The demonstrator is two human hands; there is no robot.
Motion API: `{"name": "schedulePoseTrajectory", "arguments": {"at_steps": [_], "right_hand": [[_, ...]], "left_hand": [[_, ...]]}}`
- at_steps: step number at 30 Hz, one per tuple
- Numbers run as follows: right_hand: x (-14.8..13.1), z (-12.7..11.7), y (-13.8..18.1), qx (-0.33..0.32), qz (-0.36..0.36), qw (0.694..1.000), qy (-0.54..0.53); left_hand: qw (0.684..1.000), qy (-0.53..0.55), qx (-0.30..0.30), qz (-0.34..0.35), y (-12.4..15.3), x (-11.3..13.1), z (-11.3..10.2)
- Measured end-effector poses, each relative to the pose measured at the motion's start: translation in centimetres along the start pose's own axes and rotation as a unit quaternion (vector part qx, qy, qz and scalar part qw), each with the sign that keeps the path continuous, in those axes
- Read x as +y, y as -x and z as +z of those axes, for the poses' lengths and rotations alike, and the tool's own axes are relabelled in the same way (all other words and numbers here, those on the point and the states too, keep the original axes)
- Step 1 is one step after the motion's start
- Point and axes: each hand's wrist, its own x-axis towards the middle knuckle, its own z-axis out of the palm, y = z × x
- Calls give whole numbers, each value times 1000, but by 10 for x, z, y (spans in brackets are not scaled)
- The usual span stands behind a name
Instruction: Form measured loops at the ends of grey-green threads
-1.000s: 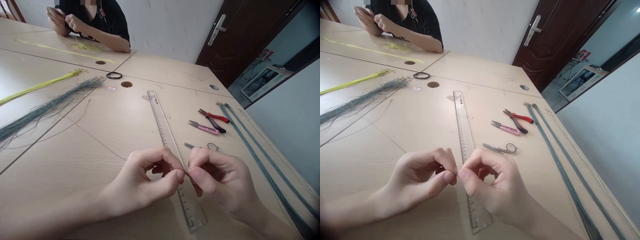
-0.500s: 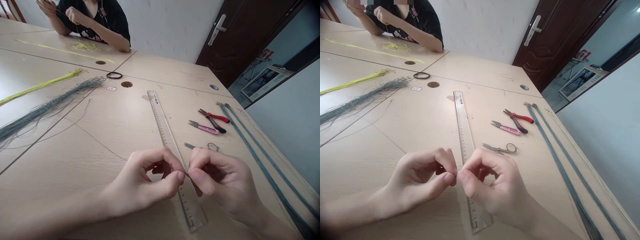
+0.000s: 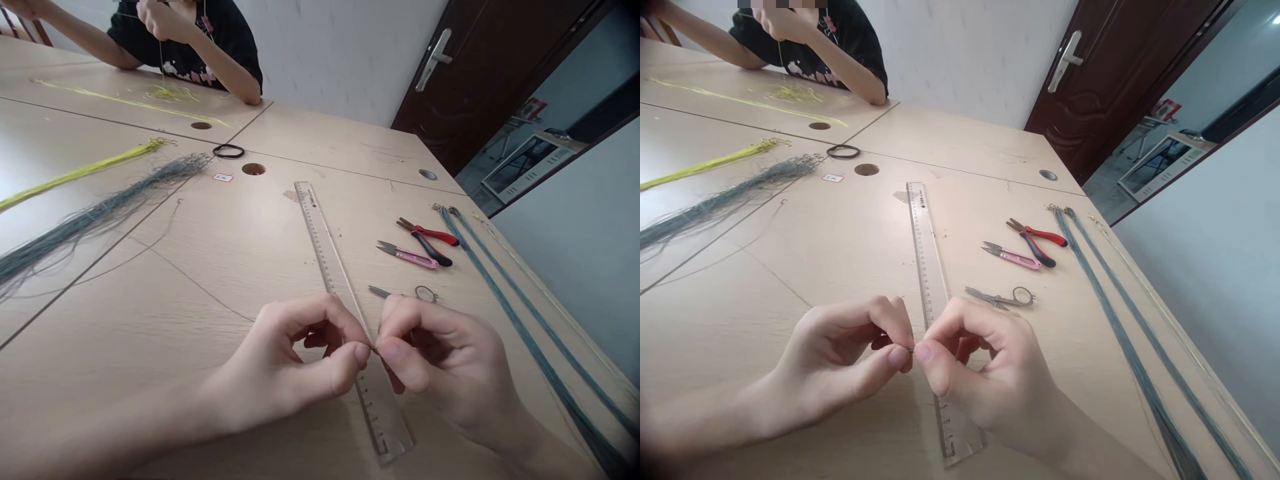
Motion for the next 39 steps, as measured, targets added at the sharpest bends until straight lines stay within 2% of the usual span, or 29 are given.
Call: {"name": "schedulePoseTrajectory", "arguments": {"at_steps": [39], "right_hand": [[-1,0,0,1,4,1000,-1]], "left_hand": [[1000,-10,-8,-2,1,-1,-1]]}}
